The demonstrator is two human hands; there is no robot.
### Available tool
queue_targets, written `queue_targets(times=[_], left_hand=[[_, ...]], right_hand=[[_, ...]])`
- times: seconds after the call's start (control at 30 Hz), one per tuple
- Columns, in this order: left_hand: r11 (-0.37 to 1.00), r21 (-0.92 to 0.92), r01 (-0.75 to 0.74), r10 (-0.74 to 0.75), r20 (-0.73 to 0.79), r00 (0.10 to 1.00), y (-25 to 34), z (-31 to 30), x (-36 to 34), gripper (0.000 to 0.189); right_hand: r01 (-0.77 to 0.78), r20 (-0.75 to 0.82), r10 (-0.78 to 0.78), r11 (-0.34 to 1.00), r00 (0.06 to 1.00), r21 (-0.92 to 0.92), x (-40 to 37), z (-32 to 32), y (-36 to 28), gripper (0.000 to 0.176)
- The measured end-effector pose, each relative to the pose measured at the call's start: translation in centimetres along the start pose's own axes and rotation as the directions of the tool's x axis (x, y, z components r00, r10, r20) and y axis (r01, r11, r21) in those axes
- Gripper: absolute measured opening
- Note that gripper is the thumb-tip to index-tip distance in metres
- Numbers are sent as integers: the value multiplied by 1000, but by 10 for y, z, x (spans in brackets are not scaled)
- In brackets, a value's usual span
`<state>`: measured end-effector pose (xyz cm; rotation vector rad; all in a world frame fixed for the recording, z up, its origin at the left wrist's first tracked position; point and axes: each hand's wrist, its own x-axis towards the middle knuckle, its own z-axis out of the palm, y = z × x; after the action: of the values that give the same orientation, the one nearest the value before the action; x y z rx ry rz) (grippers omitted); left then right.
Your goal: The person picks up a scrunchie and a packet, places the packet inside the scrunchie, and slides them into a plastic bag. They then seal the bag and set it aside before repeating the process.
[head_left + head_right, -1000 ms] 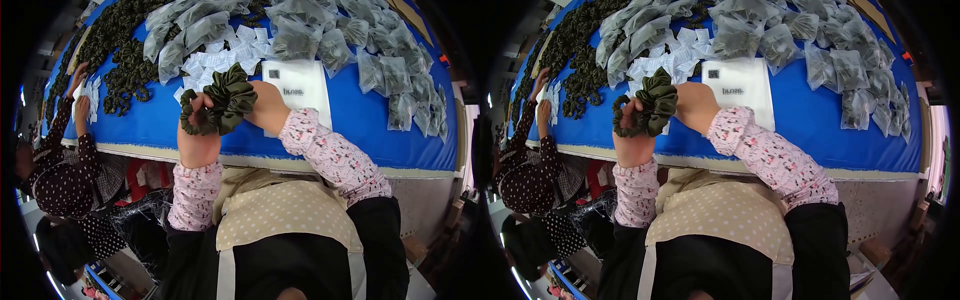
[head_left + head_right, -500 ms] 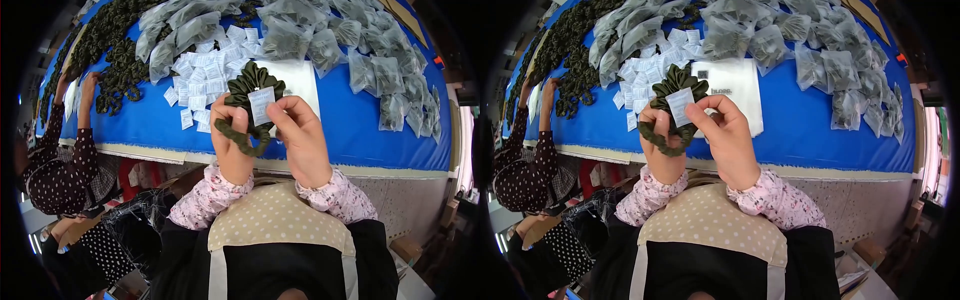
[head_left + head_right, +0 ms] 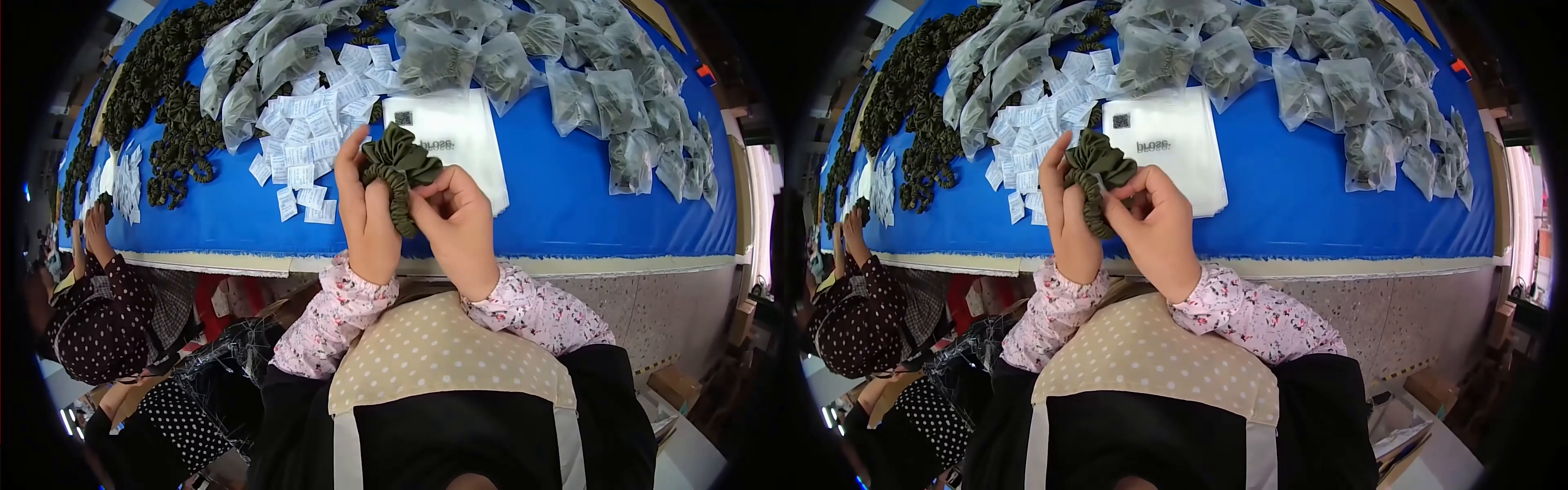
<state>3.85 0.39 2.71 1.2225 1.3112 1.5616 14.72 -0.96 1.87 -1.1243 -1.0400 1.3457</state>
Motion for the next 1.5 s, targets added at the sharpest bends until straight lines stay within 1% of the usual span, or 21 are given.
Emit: queue_targets(times=[0.07, 0.2, 0.23, 0.3, 0.37, 0.4, 0.43, 0.47, 0.53, 0.6, 0.63, 0.67, 0.7, 0.73, 0.8, 0.87, 0.9, 1.03, 1.2, 1.4, 1.5], left_hand=[[999, 50, -8, 6, 34, 999, -2, -2, 3, 50], [999, 30, 34, -36, 70, 997, -7, 1, 4, 49], [999, 27, 38, -40, 76, 996, -7, 2, 3, 49], [988, -2, 156, -155, 127, 980, -2, 4, -1, 49], [962, -25, 271, -262, 179, 948, 3, 6, -2, 49], [961, -26, 275, -266, 185, 946, 6, 8, -1, 49], [922, -119, 369, -331, 253, 909, 11, 10, -1, 48], [864, -203, 461, -385, 325, 864, 16, 12, 0, 47], [698, -339, 631, -456, 470, 756, 21, 14, 0, 45], [819, -215, 532, -322, 595, 736, 9, 3, 10, 40], [817, -215, 536, -325, 595, 735, 6, -5, 14, 40], [951, -48, 306, -237, 523, 819, 5, -12, 18, 37], [988, 141, 58, -118, 471, 874, 3, -17, 21, 34], [988, 141, 59, -120, 475, 872, 1, -21, 21, 34], [910, 332, -247, 14, 573, 820, -5, -28, 17, 30], [716, 455, -530, 103, 682, 724, -11, -32, 10, 27], [717, 455, -528, 101, 682, 724, -15, -33, 6, 27], [513, 545, -664, 219, 664, 715, -32, -24, -14, 23], [412, 624, -664, 297, 597, 745, -42, -15, -25, 28], [443, 655, -612, 259, 560, 787, -30, -9, -20, 33], [416, 670, -615, 235, 574, 784, -32, -9, -22, 41]], right_hand=[[17, 22, -15, 998, 1000, -59, -2, 0, 0, 18], [167, -69, -155, 957, 986, 238, -4, 0, -7, 36], [167, -76, -153, 958, 985, 235, -5, -3, -10, 36], [182, 28, -181, 983, 983, -27, -6, -15, -18, 47], [211, 138, -178, 935, 974, -285, -4, -28, -23, 58], [257, 116, -233, 916, 966, -307, -1, -34, -18, 61], [300, 94, -285, 895, 954, -331, 4, -40, -13, 63], [295, 89, -282, 896, 955, -333, 7, -47, -13, 63], [71, 57, -66, 992, 996, -102, 10, -66, -17, 56], [-26, -10, 26, 1000, 1000, -16, 12, -79, -29, 51], [-30, -11, 30, 999, 999, -16, 11, -89, -31, 51], [-91, -12, 91, 996, 996, 4, 10, -100, -34, 50], [-151, -13, 152, 988, 988, 26, 8, -110, -37, 49], [-153, -17, 153, 988, 988, 27, 7, -117, -38, 49], [-236, -8, 236, 969, 972, -66, 3, -131, -41, 49], [-319, -3, 323, 934, 946, -162, -1, -139, -42, 49], [-322, -4, 326, 933, 946, -162, -1, -141, -42, 49], [-300, -32, 302, 918, 953, -259, -6, -147, -35, 49], [-309, -2, 313, 936, 950, -171, -9, -147, -38, 48], [-309, 90, 316, 948, 945, -78, -11, -122, -46, 45], [-363, 205, 397, 913, 894, -186, -8, -110, -44, 46]])
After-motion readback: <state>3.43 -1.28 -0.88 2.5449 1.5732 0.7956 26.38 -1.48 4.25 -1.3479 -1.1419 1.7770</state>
